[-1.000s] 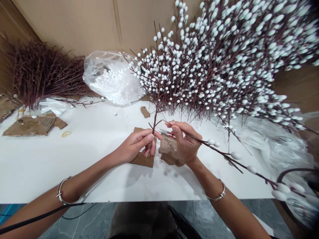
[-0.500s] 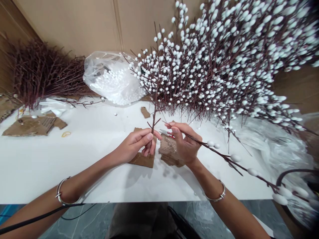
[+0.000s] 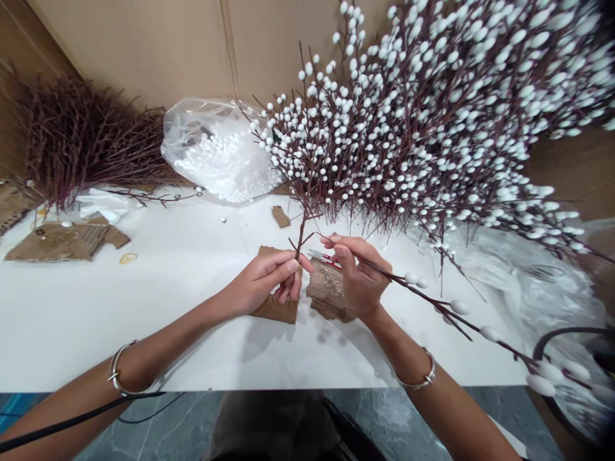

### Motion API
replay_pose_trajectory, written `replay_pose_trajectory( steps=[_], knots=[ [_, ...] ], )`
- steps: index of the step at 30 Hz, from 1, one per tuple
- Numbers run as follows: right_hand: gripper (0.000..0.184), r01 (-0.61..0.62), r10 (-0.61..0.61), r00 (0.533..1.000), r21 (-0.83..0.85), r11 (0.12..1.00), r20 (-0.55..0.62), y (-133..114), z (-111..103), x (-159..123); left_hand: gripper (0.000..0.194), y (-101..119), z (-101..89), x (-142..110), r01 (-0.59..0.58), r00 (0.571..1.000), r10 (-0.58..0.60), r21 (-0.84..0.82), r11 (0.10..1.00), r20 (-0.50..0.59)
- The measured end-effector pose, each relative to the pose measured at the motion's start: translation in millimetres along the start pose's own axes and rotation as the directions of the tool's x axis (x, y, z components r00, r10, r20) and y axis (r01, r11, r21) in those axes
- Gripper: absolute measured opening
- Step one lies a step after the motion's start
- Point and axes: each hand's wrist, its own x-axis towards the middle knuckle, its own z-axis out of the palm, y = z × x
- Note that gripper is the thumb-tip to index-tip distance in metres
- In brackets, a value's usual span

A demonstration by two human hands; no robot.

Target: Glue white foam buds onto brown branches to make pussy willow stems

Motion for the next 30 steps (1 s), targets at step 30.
replay_pose_trajectory(
  steps=[30],
  knots=[
    [0.017, 0.084, -0.083, 0.996, 0.026, 0.996, -0.018, -3.8, 1.3, 3.3, 0.032, -0.4, -0.2, -0.3, -0.025, 0.999, 0.027, 0.061, 0.998, -0.026]
  ],
)
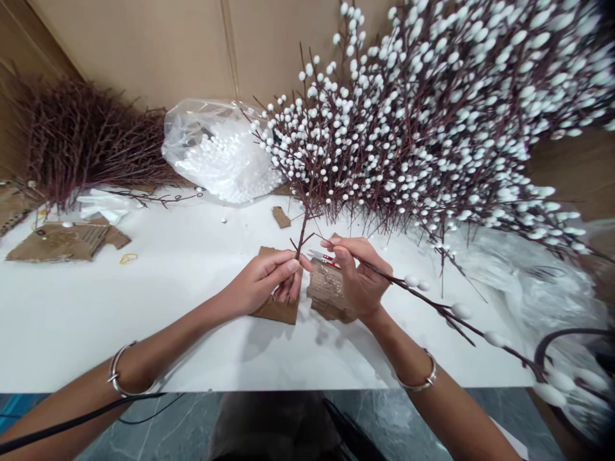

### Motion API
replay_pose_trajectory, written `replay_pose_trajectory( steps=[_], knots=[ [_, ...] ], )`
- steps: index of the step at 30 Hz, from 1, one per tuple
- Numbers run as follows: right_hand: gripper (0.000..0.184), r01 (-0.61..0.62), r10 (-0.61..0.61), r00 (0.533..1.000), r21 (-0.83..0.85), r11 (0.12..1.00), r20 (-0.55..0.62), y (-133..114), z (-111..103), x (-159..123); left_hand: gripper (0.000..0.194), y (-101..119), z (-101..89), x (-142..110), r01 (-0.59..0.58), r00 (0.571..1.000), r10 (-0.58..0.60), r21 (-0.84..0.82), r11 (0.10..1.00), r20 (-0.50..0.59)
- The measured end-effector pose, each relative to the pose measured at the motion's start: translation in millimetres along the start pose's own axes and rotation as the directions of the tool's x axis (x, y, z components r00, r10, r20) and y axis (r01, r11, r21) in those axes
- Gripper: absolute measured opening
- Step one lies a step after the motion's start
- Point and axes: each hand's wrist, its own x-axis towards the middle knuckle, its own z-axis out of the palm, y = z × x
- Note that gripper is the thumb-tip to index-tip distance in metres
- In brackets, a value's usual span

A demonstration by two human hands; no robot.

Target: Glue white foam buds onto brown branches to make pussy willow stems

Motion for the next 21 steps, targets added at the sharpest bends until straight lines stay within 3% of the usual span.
replay_pose_trajectory(
  steps=[8, 21],
  knots=[
    [0.013, 0.016, -0.015, 0.999, -0.05, 0.999, 0.028, -1.4, -1.3, 0.9, 0.03, 1.8, -0.9, -0.6, 0.042, 0.998, -0.038, 0.07, 0.997, -0.059],
    [0.009, -0.111, 0.111, 0.991, 0.003, 0.994, -0.077, 3.3, 1.0, -4.0, 0.037, -0.7, -3.4, 0.7, 0.004, 1.0, -0.003, -0.037, 0.999, 0.014]
  ],
)
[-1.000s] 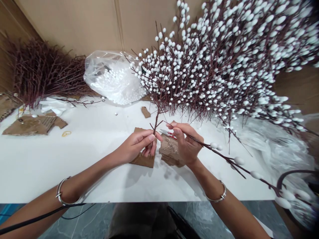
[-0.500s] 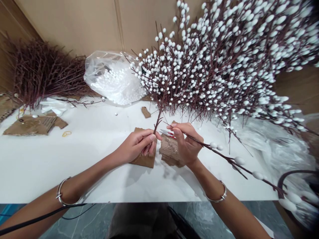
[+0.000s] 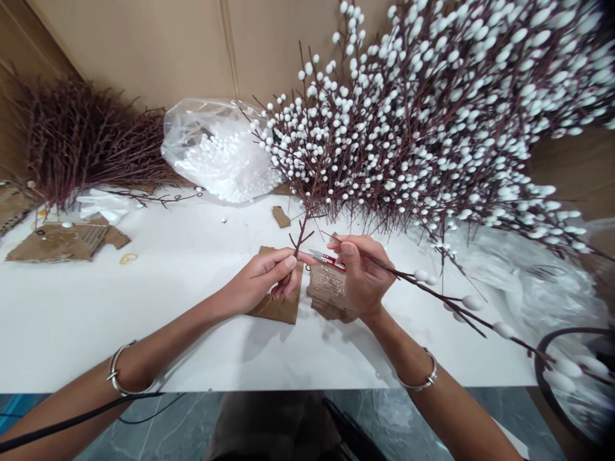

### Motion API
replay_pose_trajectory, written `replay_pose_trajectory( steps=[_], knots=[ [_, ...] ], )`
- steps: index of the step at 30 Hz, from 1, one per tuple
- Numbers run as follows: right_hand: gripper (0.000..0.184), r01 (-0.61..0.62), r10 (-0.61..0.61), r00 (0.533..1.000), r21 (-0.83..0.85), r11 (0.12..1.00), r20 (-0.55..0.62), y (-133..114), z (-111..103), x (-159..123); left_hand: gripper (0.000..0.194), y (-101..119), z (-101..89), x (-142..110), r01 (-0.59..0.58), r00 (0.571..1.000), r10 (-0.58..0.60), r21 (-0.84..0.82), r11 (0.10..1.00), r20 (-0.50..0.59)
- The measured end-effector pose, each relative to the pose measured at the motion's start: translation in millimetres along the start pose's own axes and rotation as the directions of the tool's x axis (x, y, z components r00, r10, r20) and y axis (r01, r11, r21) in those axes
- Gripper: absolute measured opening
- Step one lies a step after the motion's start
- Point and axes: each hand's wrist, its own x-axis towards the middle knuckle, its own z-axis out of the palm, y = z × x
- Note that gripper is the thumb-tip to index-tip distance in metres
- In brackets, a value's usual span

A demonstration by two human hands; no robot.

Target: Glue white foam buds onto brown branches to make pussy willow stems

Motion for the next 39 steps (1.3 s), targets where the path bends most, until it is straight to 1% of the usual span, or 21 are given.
replay_pose_trajectory(
  steps=[4, 10, 16, 25, 30, 39],
  knots=[
    [0.009, -0.009, 0.009, 1.0, 0.014, 1.0, 0.01, -0.1, -0.3, -0.3, 0.04, -0.5, -0.7, 1.1, -0.004, 1.0, 0.004, -0.009, 1.0, 0.014],
    [0.01, -0.013, 0.012, 0.999, 0.004, 1.0, 0.037, -0.7, -1.1, 0.7, 0.04, 2.6, 1.3, 0.8, 0.02, 1.0, -0.021, 0.029, 0.999, 0.015],
    [0.01, 0.017, -0.016, 0.999, -0.025, 1.0, 0.052, -1.3, -1.4, 1.6, 0.039, 2.6, 1.1, 0.6, 0.03, 0.999, -0.031, 0.044, 0.999, 0.015],
    [0.01, 0.015, -0.013, 0.999, -0.053, 0.998, 0.031, -2.4, -1.4, 1.5, 0.04, 2.7, 0.2, 0.9, 0.038, 0.999, -0.039, 0.045, 0.998, 0.009],
    [0.012, 0.023, -0.019, 0.999, -0.097, 0.995, 0.039, -3.2, -2.2, 2.1, 0.041, 1.2, -0.1, 1.0, 0.029, 1.0, -0.029, 0.045, 0.999, -0.001],
    [0.012, 0.043, -0.036, 0.998, -0.114, 0.993, 0.061, -4.3, -2.8, 3.3, 0.041, 0.5, -0.2, 1.7, 0.027, 1.0, -0.027, 0.055, 0.998, -0.001]
  ],
)
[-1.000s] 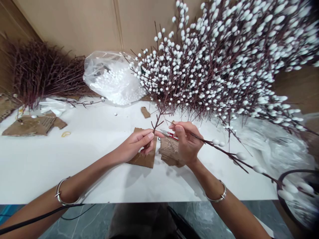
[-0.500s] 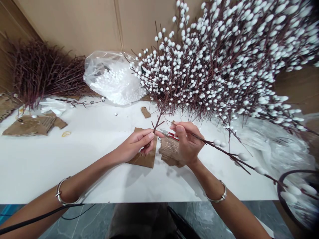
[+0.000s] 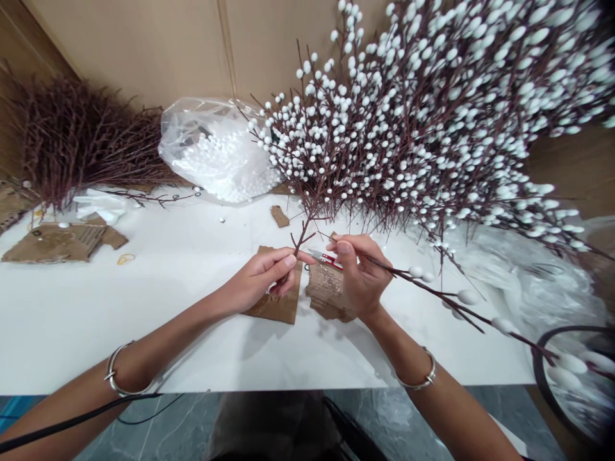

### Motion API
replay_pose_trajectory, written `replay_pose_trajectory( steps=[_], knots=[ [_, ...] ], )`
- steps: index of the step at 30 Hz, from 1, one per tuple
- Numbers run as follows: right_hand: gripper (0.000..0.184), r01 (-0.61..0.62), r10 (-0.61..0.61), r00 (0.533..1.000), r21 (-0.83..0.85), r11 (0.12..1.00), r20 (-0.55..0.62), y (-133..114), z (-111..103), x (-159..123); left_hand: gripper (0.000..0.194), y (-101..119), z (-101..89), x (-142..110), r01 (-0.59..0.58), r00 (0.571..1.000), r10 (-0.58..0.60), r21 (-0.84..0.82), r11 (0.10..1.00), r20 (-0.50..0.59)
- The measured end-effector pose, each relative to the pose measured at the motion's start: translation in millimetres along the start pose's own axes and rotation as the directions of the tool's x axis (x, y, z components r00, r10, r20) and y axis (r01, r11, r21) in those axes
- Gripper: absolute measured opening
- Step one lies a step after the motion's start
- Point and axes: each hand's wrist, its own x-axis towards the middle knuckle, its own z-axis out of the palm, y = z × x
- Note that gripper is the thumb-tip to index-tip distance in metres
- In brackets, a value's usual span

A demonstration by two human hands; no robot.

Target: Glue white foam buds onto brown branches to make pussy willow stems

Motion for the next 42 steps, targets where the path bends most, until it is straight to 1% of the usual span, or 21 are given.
replay_pose_trajectory(
  steps=[9, 13, 20, 26, 28, 30, 33, 35, 38, 42],
  knots=[
    [0.012, 0.013, -0.013, 1.0, 0.012, 1.0, 0.028, 1, 0, 0, 0.042, 0, 0.4, -1, 0.02, 1.0, -0.02, -0.004, 1.0, -0.006],
    [0.01, 0.043, -0.044, 0.999, 0.031, 0.999, 0.014, 1, 0, 0, 0.041, 0, 0.5, 0, 0.023, 1.0, -0.023, -0.009, 1.0, -0.008],
    [0.011, -0.001, 0.001, 1.0, 0.014, 1.0, -0.012, 4, -1, -2, 0.041, 0, -0.3, -1, 0.021, 1.0, -0.021, 0.002, 1.0, -0.012],
    [0.01, 0.022, -0.022, 1.0, 0.029, 0.999, -0.01, 3, 0, -1, 0.04, 0, -0.3, -1, 0.031, 0.999, -0.032, -0.034, 0.999, -0.014],
    [0.01, 0.007, -0.006, 1.0, 0.03, 1.0, -0.016, 3, 0, -1, 0.038, 1, -0.6, -1, 0.04, 0.999, -0.041, -0.081, 0.996, -0.008],
    [0.011, -0.023, 0.023, 0.999, 0.033, 0.999, -0.026, 4, 0, -2, 0.035, 2, -1.2, 0, 0.049, 0.999, -0.049, -0.188, 0.981, 0.004],
    [0.012, -0.042, 0.043, 0.999, 0.038, 0.998, -0.032, 6, 0, -3, 0.03, 3, -3.1, 1, 0.074, 0.997, -0.067, -0.416, 0.906, 0.032],
    [0.012, -0.035, 0.036, 0.999, 0.036, 0.999, -0.028, 6, -1, -4, 0.028, 4, -5.1, 2, 0.098, 0.995, -0.078, -0.529, 0.843, 0.06],
    [0.012, -0.024, 0.025, 0.999, 0.043, 0.999, -0.023, 5, -1, -3, 0.026, 5, -8.3, 2, 0.129, 0.991, -0.079, -0.616, 0.777, 0.108],
    [0.01, 0.02, -0.019, 1.0, 0.048, 0.999, -0.018, 1, -1, -1, 0.028, 5, -9.8, 1, 0.171, 0.984, -0.086, -0.667, 0.725, 0.158]
  ],
)
